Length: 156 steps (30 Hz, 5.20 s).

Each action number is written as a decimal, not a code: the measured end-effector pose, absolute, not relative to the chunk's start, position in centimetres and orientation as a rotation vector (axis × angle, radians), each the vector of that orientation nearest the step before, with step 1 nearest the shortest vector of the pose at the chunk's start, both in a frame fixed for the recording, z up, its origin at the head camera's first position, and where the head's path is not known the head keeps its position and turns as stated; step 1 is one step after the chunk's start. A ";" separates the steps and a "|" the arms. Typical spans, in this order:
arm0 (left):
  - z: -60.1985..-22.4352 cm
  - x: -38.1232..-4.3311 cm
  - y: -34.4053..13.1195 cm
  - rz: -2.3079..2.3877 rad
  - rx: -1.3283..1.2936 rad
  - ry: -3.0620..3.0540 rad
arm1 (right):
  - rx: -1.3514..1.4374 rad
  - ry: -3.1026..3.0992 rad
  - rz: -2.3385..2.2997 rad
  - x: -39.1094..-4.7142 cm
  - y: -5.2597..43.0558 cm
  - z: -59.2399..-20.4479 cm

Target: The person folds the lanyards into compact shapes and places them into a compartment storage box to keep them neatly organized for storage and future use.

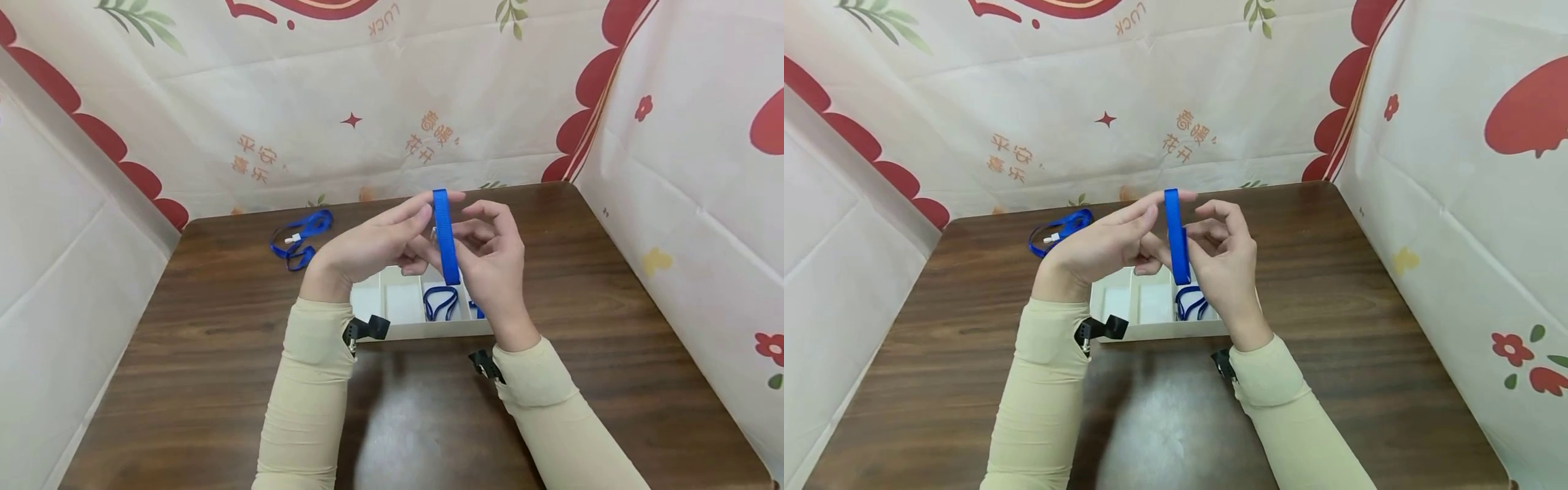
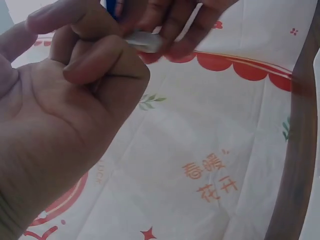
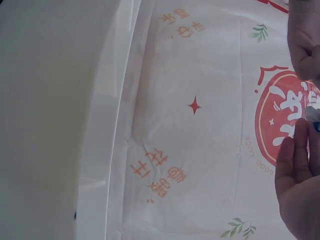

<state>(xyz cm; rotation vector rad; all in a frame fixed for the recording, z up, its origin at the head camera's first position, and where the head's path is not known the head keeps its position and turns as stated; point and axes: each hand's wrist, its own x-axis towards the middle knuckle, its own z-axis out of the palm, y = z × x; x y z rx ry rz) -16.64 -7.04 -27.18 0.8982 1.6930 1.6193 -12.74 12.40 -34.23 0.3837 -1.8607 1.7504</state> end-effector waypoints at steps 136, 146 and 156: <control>-27.0 -14.3 -3.9 2.634 0.703 2.017 | 0.213 -2.242 1.798 -10.7 11.4 -32.5; -27.5 -14.9 -5.4 2.458 0.846 2.143 | 0.219 -2.303 1.867 -10.3 11.9 -31.9; -28.8 -16.2 -6.0 2.458 0.933 2.147 | 0.507 -2.159 1.758 -10.2 12.0 -32.2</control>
